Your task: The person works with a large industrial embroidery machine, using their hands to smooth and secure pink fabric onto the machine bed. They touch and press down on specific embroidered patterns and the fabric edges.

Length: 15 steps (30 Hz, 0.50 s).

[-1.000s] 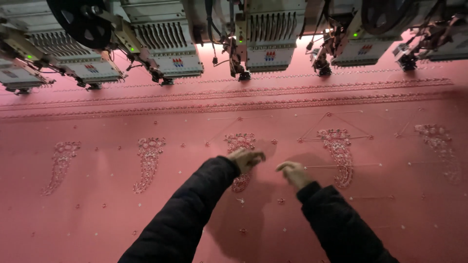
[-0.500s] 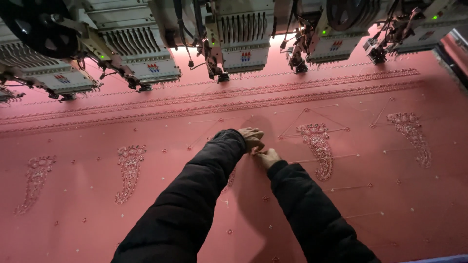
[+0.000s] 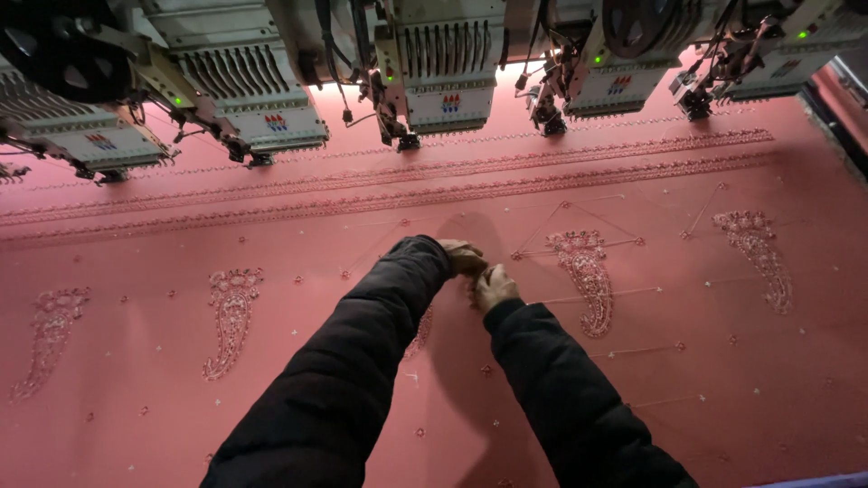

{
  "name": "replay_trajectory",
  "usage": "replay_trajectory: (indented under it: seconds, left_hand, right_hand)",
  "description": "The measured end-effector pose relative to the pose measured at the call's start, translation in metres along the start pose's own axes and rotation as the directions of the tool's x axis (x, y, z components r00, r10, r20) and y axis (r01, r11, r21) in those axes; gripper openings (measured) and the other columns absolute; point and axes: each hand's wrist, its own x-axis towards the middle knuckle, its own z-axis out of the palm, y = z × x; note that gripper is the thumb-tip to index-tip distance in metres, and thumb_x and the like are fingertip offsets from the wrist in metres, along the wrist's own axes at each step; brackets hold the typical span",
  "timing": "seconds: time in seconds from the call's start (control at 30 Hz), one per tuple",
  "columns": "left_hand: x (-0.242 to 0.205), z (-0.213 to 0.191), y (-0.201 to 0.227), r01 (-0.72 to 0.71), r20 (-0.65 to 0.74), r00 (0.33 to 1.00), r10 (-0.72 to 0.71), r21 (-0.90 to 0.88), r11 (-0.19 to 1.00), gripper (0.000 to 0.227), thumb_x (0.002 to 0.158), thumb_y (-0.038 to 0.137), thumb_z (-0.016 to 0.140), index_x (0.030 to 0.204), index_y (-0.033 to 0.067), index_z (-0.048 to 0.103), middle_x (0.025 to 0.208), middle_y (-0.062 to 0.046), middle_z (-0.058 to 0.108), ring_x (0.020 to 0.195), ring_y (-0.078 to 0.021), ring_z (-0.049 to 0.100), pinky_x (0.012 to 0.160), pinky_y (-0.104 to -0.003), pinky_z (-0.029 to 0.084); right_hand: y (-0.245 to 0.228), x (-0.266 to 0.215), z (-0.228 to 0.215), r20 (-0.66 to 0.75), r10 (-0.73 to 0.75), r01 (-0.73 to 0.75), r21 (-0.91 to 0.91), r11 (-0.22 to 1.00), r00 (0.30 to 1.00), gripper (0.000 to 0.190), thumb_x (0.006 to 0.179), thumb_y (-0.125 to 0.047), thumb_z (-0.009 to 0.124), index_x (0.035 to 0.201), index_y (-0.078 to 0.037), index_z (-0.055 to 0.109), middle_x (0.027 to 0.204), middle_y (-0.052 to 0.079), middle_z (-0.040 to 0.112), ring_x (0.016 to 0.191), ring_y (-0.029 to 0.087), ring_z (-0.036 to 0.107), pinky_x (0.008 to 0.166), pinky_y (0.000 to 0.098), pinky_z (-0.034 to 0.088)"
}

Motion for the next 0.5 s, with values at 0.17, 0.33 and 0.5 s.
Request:
replay_trajectory:
  seconds: [0.17, 0.33, 0.5]
  left_hand:
    - [0.031, 0.036, -0.04, -0.193, -0.256, 0.942, 0.217, 0.115, 0.974, 0.014, 0.09, 0.022, 0.067, 0.081, 0.0317, 0.067, 0.085, 0.007, 0.06, 0.091, -0.0238, 0.063, 0.086, -0.038, 0.058]
    - [0.034, 0.047, -0.034, -0.107, -0.181, 0.976, 0.118, 0.068, 0.992, 0.016, 0.093, 0.016, 0.067, 0.092, 0.0308, 0.072, 0.098, 0.001, 0.069, 0.108, -0.0272, 0.064, 0.095, -0.041, 0.058]
    - [0.006, 0.032, -0.007, -0.007, -0.196, 0.981, 0.019, 0.065, 0.998, 0.025, 0.085, 0.008, 0.071, 0.102, 0.0256, 0.076, 0.1, -0.005, 0.074, 0.119, -0.0301, 0.064, 0.101, -0.043, 0.059]
  right_hand:
    - [0.014, 0.032, 0.03, 0.281, 0.033, -0.218, 0.656, 0.722, 0.959, 0.024, 0.101, -0.015, 0.052, 0.105, 0.003, 0.066, 0.088, 0.026, 0.074, 0.071, 0.033, 0.074, 0.059, 0.0467, 0.067]
    - [0.037, 0.063, 0.033, 0.335, -0.052, -0.145, 0.535, 0.832, 0.941, 0.021, 0.094, -0.007, 0.053, 0.093, 0.004, 0.071, 0.072, 0.023, 0.069, 0.055, 0.027, 0.067, 0.038, 0.0414, 0.055]
    - [0.04, 0.044, 0.007, 0.448, -0.052, -0.299, 0.674, 0.675, 0.892, 0.026, 0.097, -0.006, 0.049, 0.089, 0.005, 0.071, 0.067, 0.022, 0.066, 0.05, 0.022, 0.063, 0.036, 0.0312, 0.05]
